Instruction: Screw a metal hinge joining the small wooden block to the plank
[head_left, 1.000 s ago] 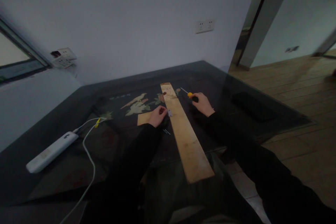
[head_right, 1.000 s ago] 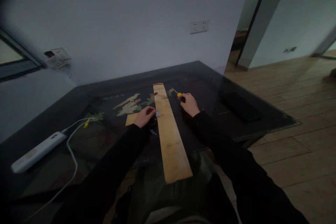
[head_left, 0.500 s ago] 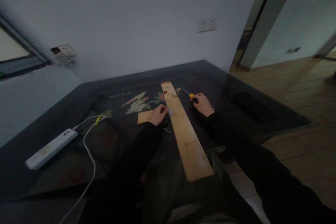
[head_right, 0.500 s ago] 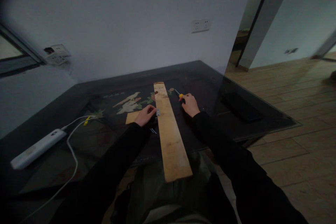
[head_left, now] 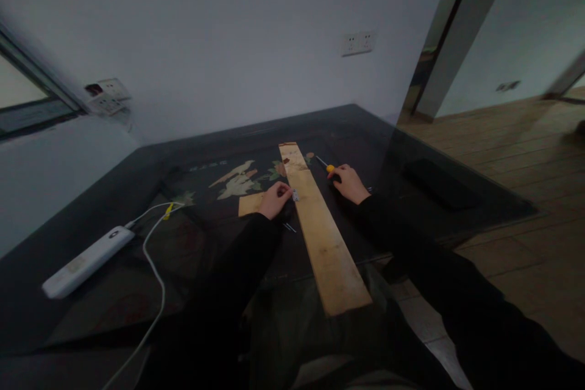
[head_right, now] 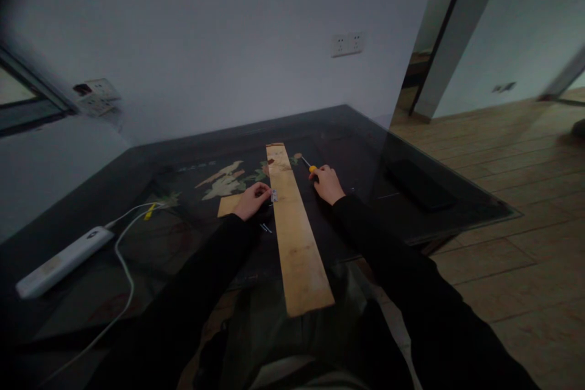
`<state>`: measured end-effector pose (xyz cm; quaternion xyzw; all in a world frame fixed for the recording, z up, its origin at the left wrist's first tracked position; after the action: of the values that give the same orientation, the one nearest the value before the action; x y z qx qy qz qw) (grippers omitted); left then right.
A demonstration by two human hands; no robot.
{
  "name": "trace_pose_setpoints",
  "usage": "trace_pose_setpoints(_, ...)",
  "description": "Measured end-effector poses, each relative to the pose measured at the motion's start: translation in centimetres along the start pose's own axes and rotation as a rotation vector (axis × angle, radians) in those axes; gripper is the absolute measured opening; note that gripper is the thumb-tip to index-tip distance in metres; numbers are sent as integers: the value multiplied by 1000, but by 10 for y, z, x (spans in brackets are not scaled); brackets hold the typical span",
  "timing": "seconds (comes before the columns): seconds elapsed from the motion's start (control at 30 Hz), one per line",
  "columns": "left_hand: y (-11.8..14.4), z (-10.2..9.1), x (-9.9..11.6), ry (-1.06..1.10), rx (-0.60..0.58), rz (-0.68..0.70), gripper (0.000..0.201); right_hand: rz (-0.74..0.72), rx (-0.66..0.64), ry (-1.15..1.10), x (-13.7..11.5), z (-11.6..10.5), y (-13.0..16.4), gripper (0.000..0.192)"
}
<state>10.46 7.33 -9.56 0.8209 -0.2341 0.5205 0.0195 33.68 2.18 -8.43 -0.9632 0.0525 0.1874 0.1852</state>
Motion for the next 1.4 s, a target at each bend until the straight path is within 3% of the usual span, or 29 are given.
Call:
trace_pose_setpoints(0.57, 2, -1, 8, -24, 3, 3, 8, -51, -58, 51, -3, 9, 1, 22)
trace_pose_setpoints(0.87, 4, -2, 16, -136, -55, 45, 10, -57, -68, 87, -6, 7, 2, 20)
trace_pose_setpoints(1.13, 0, -6, 8, -68, 8, -3, 8, 9, -30, 145, -10, -11, 9, 26)
trace_pose_setpoints(1.27, -1, -8, 4, 23, 30, -33, 4, -51, 31, 115, -38, -25, 11, 24)
trace_pose_setpoints(1.4, -1, -12, 4, 61, 77, -23, 5, -298, 15, 2, -92, -21, 12, 22)
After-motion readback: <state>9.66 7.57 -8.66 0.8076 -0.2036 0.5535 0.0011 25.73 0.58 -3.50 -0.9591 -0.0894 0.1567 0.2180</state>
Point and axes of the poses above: each hand's wrist, its own y-axis away from the middle knuckle, its own z-axis out of the palm, x = y × z, the point moved 7 cm from there along -y, towards the middle knuckle, and after that the axes turned 4 degrees about y, right-handed, at the moved point
